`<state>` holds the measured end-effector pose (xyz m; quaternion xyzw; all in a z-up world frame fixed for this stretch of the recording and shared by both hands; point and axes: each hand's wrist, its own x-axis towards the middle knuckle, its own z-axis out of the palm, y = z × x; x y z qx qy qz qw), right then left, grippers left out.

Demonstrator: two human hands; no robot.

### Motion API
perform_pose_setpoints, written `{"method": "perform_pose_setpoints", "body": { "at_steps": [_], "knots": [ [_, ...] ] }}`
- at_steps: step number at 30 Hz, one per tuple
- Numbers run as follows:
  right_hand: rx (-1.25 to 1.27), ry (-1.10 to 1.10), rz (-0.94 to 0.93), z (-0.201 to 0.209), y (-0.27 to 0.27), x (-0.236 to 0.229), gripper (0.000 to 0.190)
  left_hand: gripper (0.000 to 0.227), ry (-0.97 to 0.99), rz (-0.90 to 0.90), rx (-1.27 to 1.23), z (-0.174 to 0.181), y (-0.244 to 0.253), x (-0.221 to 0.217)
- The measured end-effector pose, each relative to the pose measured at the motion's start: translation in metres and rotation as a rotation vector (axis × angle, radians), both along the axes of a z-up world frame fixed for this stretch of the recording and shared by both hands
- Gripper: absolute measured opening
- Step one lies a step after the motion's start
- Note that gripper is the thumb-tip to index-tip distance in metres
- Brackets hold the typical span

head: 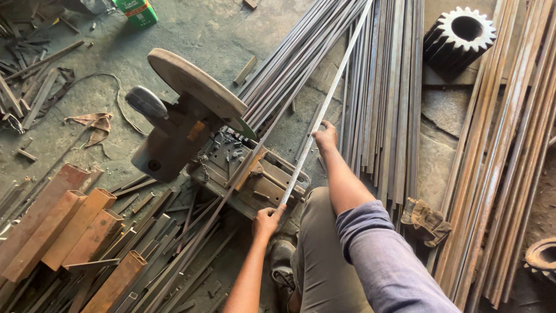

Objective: The person sits on the floor in a workshop and repeatedly measures and cuts long metal rods using a chop saw. They use a tape measure to mark lengths, position the rods under the saw blade, and cut them, creating sparks. The cut pieces are placed on the floor.

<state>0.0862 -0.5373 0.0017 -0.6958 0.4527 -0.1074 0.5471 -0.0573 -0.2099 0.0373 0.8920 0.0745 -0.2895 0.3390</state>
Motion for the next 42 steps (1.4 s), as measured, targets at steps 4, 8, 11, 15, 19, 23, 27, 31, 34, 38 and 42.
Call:
{"method": "perform_pose_setpoints", "body": {
  "at_steps": [4, 8, 11, 15, 19, 23, 27, 31, 34, 38, 42],
  "knots": [
    [-0.041, -0.020, 0.026, -0.008, -0.001, -0.001, 0.060, 0.066, -0.025, 0.006, -0.046, -0.003, 0.004, -0.002],
    [-0.045, -0.052, 0.026, -0.006, -0.002, -0.001, 0.060, 0.066, -0.011, 0.015, -0.024, -0.001, 0.003, 0.000],
    [0.005, -0.021, 0.015, 0.002, 0.002, -0.002, 0.060, 0.066, -0.007, 0.014, -0.022, 0.001, 0.005, 0.001],
    [0.082, -0.005, 0.002, 0.018, 0.006, -0.002, 0.062, 0.067, -0.013, 0.009, -0.014, 0.005, 0.004, 0.002],
    [0.134, -0.031, 0.014, 0.023, 0.009, -0.001, 0.064, 0.066, -0.003, -0.001, -0.004, 0.009, 0.005, 0.006],
    [0.136, -0.071, 0.038, 0.015, 0.008, -0.002, 0.061, 0.065, -0.040, 0.006, -0.022, 0.008, 0.008, 0.005],
    [0.233, -0.148, 0.066, 0.009, 0.007, 0.002, 0.061, 0.058, -0.078, 0.025, -0.015, 0.013, 0.013, 0.006],
    [0.195, -0.158, 0.148, 0.003, 0.006, 0.002, 0.061, 0.047, -0.360, 0.022, 0.012, 0.021, 0.027, 0.012],
    [0.137, -0.304, 0.351, 0.001, 0.011, 0.008, 0.044, 0.037, -0.433, 0.054, 0.139, 0.020, 0.045, 0.023],
    [0.007, -0.002, 0.936, 0.028, 0.052, 0.009, 0.021, 0.030, -0.501, 0.087, 0.243, 0.013, 0.100, 0.031],
    [-0.318, 0.238, 1.392, 0.048, 0.122, 0.003, 0.024, 0.027, -0.398, 0.118, 0.295, 0.024, 0.160, 0.039]
  ]
}}
